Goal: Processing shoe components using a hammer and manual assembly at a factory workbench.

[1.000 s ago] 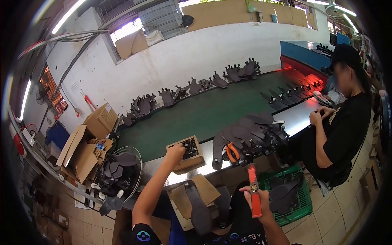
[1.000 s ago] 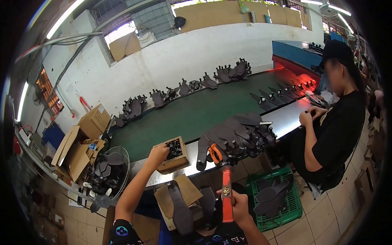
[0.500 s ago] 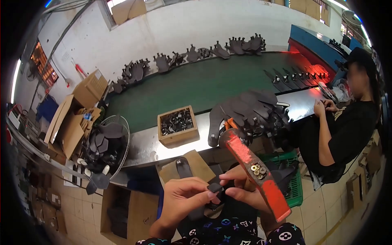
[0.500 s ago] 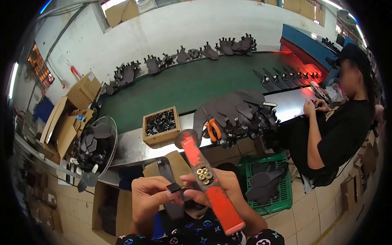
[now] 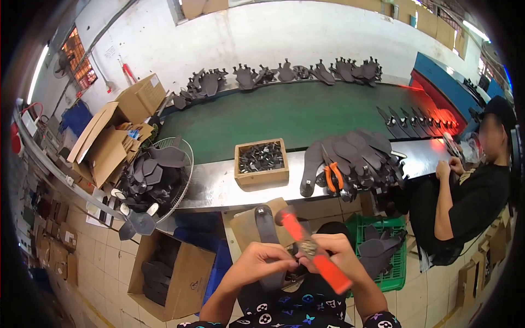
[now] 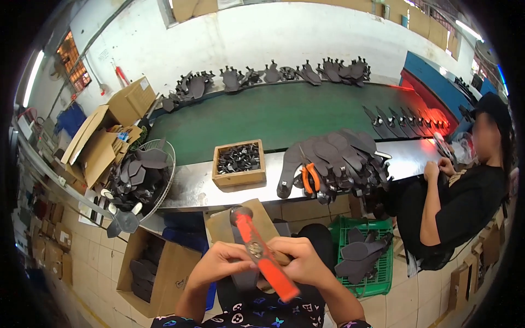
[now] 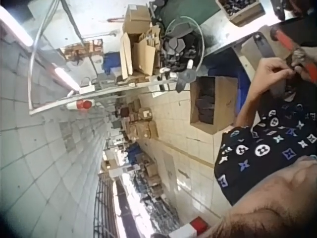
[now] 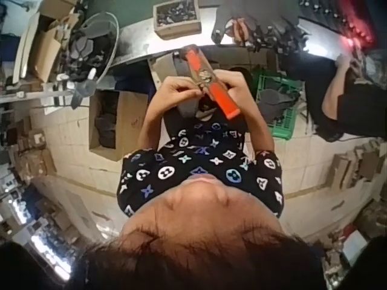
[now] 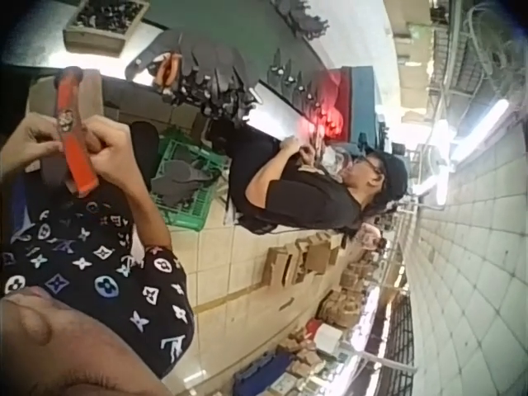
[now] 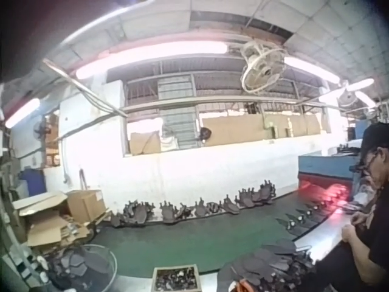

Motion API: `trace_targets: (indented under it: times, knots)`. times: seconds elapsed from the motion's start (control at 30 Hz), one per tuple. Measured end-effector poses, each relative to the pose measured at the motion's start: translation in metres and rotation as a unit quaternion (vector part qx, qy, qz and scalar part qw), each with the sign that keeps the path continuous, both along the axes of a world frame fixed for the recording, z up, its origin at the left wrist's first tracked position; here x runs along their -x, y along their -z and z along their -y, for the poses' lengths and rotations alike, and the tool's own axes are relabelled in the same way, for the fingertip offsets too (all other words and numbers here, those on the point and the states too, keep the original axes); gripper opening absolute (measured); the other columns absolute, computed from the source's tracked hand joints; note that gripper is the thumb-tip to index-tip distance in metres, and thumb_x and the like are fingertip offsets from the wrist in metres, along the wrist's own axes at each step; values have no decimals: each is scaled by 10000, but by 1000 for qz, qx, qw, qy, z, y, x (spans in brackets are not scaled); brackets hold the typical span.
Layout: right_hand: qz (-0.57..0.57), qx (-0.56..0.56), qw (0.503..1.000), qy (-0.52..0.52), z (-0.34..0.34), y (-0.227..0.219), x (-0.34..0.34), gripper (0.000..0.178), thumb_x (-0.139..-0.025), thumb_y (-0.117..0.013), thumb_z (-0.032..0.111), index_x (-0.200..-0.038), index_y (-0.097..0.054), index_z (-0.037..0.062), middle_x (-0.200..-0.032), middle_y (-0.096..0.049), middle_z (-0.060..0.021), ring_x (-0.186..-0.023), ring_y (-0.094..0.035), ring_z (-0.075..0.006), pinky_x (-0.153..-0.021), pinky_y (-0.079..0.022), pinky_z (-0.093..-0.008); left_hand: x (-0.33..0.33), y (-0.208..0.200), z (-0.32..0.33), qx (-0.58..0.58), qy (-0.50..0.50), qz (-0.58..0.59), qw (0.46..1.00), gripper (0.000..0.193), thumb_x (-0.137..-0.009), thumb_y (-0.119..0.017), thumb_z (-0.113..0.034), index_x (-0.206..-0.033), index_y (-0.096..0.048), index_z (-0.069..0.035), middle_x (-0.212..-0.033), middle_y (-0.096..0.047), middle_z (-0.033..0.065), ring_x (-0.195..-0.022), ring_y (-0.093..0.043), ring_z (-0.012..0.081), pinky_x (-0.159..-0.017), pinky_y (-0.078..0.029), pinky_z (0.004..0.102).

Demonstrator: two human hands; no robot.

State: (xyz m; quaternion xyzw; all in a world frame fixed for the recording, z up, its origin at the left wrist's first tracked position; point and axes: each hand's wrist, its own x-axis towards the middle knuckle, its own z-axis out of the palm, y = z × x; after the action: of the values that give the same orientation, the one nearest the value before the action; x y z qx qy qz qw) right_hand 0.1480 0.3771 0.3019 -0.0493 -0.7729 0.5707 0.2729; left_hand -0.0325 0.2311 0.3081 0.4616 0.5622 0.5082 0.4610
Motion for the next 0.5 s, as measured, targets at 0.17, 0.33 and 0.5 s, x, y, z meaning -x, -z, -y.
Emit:
trace_targets:
  times: [0.17,0.33,0.5]
  knots:
    - [72,-21,997,23,-9,30,44,172,-823,-743,61,-953,-687,-37,-783,-680,-86,-728,-606,-91,-647,-475,-259,49,75,-31,-134,-390,-472,779,224,-821,-782,-133,-998,-724,-9,-810,-712,98,-741,-663,153,-706,-519,304]
    - [76,53,993,75,-23,52,105,181,-875,-733,121,-980,-705,-24,-748,-639,3,-711,-530,-61,-667,-463,-263,69,106,-46,-70,-277,-230,930,284,-811,-802,-168,-1026,-713,-4,-895,-737,117,-773,-694,190,-732,-533,313]
    - [126,20,989,82,-32,80,128,207,-884,-727,154,-979,-699,-28,-745,-628,-27,-698,-521,-82,-654,-458,-283,73,119,-40,-78,-279,-160,944,256,-822,-787,-110,-1045,-729,3,-913,-752,125,-817,-704,138,-746,-541,280]
